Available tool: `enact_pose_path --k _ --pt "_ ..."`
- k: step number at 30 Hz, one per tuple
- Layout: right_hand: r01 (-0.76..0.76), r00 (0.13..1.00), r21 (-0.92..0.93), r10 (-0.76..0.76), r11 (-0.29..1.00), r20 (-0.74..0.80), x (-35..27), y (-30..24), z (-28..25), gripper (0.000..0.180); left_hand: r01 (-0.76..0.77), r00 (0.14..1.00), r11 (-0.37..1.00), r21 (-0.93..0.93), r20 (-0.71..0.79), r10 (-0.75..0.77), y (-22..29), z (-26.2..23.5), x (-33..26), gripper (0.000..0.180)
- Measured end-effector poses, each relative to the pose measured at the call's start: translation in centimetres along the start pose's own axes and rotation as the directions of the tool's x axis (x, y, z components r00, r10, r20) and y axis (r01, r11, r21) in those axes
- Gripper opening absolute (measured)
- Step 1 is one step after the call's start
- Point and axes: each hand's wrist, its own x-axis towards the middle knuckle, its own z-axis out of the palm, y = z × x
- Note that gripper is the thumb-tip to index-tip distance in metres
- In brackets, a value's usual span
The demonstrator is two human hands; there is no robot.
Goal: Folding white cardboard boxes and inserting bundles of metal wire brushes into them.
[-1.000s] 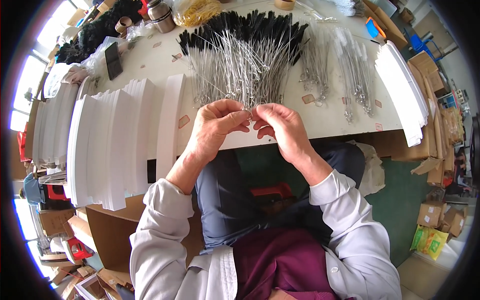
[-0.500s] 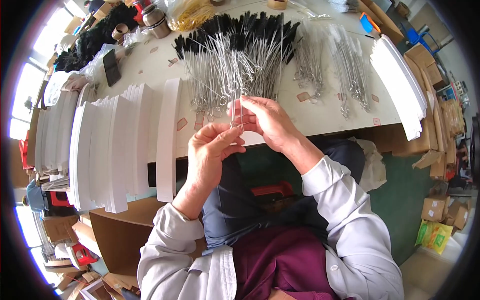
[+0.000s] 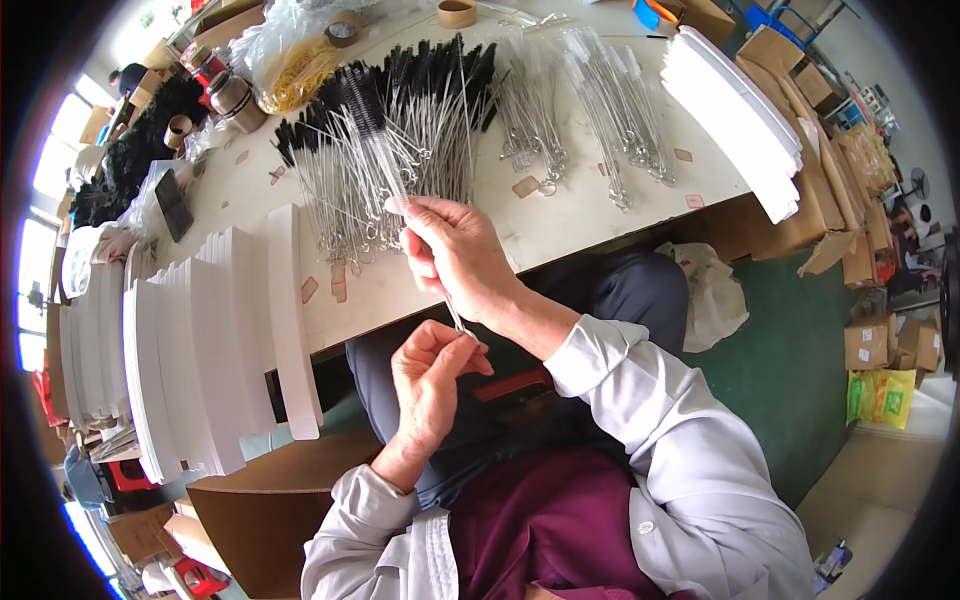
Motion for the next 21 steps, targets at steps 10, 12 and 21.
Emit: enact_pose_path --k 10,12,21 --pt "0.421 0.832 -0.307 -0.498 0.854 -0.244 -1.4 -4.4 -9.2 0.022 0.008 0.957 0.907 0.420 0.260 -0.129 -0.2 3.3 2.0 0.018" --pt "0.364 0.816 -0.384 -0.489 0.849 -0.307 -2.1 -6.8 -13.0 0.020 -0.123 0.962 0.844 0.522 0.270 -0.026 0.4 4.1 3.4 0.016" --pt "0.281 0.676 -0.442 -0.503 0.852 -0.538 -2.9 -9.5 -24.0 0.020 -0.608 0.784 0.212 0.765 0.538 0.309 -0.3 12.7 15.9 0.014"
